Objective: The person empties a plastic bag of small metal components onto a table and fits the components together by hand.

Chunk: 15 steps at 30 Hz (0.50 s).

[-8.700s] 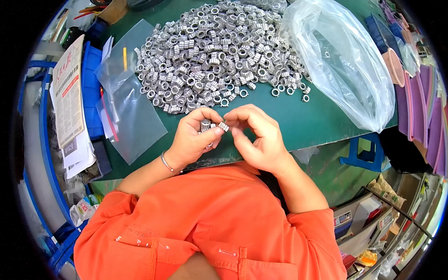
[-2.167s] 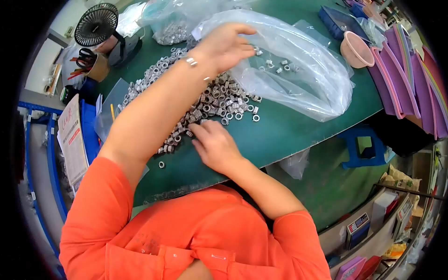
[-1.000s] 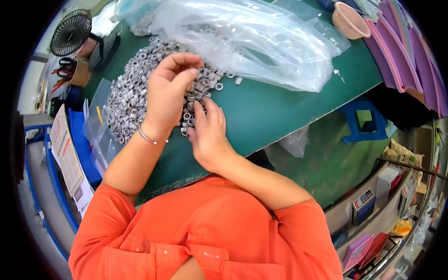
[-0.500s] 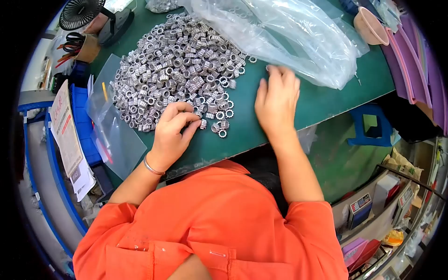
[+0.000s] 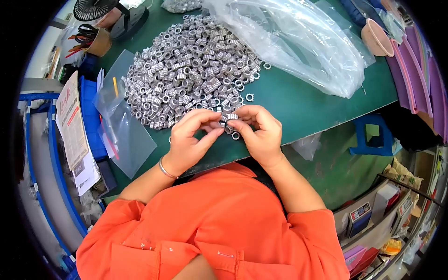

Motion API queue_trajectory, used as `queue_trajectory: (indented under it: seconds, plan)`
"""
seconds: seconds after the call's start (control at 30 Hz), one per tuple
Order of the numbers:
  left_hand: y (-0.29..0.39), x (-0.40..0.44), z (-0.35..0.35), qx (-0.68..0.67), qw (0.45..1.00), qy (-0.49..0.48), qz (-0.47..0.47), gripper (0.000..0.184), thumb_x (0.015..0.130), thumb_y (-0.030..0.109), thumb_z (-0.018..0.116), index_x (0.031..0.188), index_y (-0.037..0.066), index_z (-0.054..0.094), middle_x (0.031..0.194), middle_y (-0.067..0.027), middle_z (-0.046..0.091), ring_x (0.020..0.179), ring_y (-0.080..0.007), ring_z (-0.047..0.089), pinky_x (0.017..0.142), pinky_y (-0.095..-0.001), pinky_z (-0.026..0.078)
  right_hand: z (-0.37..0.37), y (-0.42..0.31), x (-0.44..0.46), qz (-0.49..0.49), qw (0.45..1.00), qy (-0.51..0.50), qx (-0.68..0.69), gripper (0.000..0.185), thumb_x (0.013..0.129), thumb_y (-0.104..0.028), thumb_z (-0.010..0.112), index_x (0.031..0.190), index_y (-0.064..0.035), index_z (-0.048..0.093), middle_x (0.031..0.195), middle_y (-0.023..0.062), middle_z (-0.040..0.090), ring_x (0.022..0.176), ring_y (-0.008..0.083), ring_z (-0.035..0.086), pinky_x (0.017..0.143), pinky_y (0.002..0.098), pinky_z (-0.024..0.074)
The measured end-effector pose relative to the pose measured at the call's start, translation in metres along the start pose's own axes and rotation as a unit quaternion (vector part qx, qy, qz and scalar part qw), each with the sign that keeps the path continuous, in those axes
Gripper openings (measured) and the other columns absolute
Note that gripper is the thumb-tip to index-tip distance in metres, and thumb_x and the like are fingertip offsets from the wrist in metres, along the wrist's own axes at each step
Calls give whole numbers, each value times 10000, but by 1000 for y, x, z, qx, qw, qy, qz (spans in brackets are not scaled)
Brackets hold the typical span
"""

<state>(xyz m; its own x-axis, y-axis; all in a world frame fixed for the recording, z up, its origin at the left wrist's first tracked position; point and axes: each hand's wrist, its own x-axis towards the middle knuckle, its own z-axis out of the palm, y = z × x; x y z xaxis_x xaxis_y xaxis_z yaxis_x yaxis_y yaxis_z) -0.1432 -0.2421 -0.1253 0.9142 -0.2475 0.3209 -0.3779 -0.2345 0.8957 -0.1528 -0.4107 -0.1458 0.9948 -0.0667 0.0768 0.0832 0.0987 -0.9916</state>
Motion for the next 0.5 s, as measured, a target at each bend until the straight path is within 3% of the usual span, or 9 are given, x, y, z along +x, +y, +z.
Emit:
queue_trajectory:
  seconds: [0.03,0.1,0.2,0.23,0.3,0.4,0.5]
  plan:
    - [0,1,-1,-11,1000,-23,-5,228,744,-50,672,964,-29,616,938,-103,592,749,-144,623,639,-233,525,1,0,-1,4,1000,-2,0,141,749,68,670,874,35,615,853,91,631,774,125,622,655,229,514]
    - [-1,-3,-3,-23,999,-43,-19,245,749,-56,670,985,-45,609,964,-110,590,812,-155,628,688,-240,540,1,-1,-2,-149,981,-52,-115,135,746,50,672,871,26,628,826,107,644,773,163,630,666,255,513]
    - [-3,-7,-2,-56,996,-54,-30,209,777,-70,641,981,-57,597,997,-119,577,851,-167,625,740,-255,549,-2,-10,-2,-166,972,-84,-143,103,764,39,649,864,19,637,829,119,641,758,206,630,670,278,508]
    - [-5,-10,-1,-114,990,-45,-71,193,791,-79,622,980,-62,589,1014,-123,568,866,-172,623,763,-266,547,-4,-11,-1,-165,972,-84,-144,103,764,39,649,864,19,637,829,119,641,758,206,630,670,278,508]
    - [-6,-12,0,-171,978,-38,-113,176,805,-88,603,979,-67,582,1030,-128,560,881,-177,620,785,-276,546,-7,-11,2,-130,974,-27,-186,108,788,52,605,882,11,638,849,128,639,766,221,625,680,290,504]
    - [-4,-11,2,-236,962,-31,-135,170,814,-102,584,981,-77,567,1060,-135,540,894,-187,619,814,-298,541,-15,-5,23,-244,877,35,-413,178,778,21,602,950,-14,632,960,110,605,839,251,561,768,331,440]
    - [-2,-12,1,-293,945,-17,-147,178,812,-100,587,987,-73,567,1032,-139,561,875,-197,629,792,-304,547,-19,7,23,-219,876,6,-430,168,763,10,609,924,-32,632,950,95,582,840,270,537,772,343,421]
